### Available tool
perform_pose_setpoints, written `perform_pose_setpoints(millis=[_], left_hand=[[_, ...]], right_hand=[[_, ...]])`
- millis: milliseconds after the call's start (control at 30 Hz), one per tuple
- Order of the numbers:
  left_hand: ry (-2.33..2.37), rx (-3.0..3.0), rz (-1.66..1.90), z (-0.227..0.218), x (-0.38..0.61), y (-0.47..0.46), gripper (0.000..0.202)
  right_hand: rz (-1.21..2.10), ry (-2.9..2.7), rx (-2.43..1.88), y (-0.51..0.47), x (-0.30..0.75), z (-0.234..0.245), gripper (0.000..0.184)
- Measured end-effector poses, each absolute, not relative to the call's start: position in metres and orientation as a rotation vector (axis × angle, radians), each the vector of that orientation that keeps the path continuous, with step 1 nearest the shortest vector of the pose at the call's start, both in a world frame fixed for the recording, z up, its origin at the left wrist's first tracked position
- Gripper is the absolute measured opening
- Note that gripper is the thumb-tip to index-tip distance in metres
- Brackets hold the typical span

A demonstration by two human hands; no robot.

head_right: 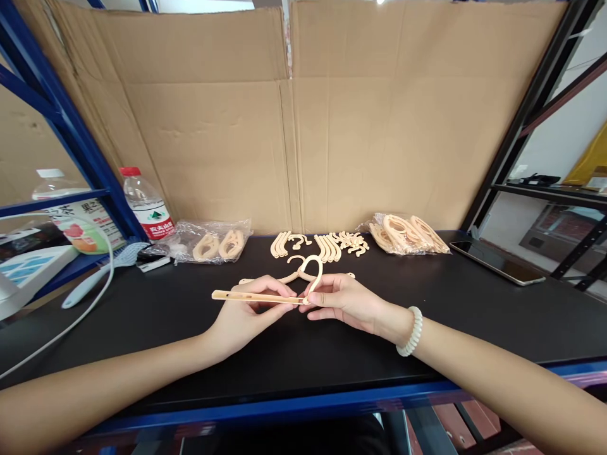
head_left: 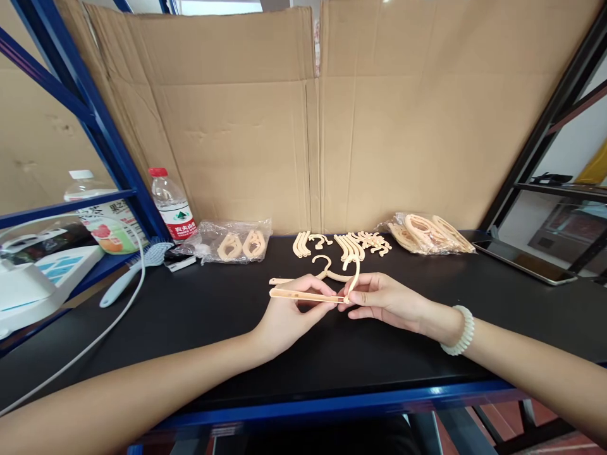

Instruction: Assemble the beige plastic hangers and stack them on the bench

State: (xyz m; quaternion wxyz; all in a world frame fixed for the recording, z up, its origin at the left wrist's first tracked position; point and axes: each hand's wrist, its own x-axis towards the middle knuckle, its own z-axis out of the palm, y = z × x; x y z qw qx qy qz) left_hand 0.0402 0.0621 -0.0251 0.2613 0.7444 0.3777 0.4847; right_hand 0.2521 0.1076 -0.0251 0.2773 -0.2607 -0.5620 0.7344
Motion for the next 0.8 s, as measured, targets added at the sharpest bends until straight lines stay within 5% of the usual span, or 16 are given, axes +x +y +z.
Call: perform_pose_setpoints(millis=[800], left_hand=[[0.99,1.73,1.311,-0.025,0.049,0.047,0.01]], right_hand=[[1.722,-1.589,-0.598,0.095,0.243,-0.025,0.025]])
